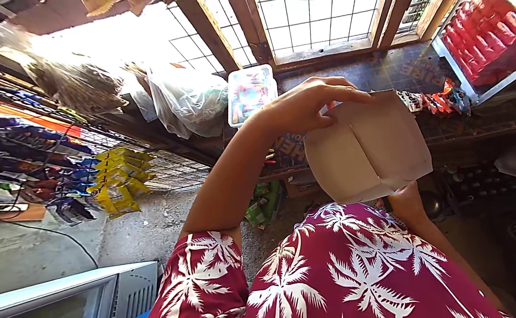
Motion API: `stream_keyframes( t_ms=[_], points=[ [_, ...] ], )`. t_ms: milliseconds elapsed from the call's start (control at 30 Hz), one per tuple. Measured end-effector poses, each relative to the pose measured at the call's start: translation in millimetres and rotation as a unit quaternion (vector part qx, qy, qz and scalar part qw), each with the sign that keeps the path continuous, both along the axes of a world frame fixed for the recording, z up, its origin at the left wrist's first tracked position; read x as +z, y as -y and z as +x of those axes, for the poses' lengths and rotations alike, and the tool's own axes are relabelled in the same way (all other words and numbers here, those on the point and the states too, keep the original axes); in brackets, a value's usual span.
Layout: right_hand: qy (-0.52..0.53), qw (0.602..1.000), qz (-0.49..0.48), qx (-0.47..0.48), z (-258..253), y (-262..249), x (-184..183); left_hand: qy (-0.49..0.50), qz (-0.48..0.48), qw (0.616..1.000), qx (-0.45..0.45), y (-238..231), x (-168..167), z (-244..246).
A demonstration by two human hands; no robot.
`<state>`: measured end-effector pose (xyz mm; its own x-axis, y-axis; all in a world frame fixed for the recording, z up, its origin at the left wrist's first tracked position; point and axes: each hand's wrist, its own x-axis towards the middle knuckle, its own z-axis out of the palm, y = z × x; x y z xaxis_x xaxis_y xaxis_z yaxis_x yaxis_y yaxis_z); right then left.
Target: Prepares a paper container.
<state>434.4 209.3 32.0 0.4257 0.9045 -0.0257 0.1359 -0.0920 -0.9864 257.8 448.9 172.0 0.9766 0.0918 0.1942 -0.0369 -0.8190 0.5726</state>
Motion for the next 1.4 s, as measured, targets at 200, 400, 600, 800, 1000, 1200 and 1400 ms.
stream_keyframes(
  t_ms=[200, 400, 600, 800, 1000, 1200, 1400],
  points=[
    [0.009, 1.0, -0.016, 0.003, 1.0, 1.3, 0.5, -0.016, -0.006, 1.0, 0.009, 1.6, -0.6, 1.9],
    [0.082, 0.997, 0.011, 0.013, 7.9, 8.2, -15.1, -0.004, -0.05, 0.998, -0.025, 3.6, -0.6, 5.1],
    [0.078, 0.995, 0.053, 0.018, 10.6, 9.5, -20.0, -0.015, -0.075, 0.997, -0.024, 2.4, -0.4, 3.9],
    [0.081, 0.993, 0.078, 0.042, 14.9, -1.4, -30.6, -0.015, -0.156, 0.987, -0.031, -2.7, -7.6, 0.7],
    [0.055, 0.994, 0.09, 0.034, 17.3, 8.3, -43.1, -0.022, -0.168, 0.983, -0.075, 2.6, -7.1, 3.8],
    [0.09, 0.994, 0.038, 0.049, 14.8, 1.2, -16.8, -0.023, -0.199, 0.977, -0.07, 4.0, -8.0, 0.7],
    [0.084, 0.986, 0.106, 0.096, -6.8, -11.6, -26.2, -0.023, -0.235, 0.967, -0.096, 7.6, -10.8, 2.5]
  ],
)
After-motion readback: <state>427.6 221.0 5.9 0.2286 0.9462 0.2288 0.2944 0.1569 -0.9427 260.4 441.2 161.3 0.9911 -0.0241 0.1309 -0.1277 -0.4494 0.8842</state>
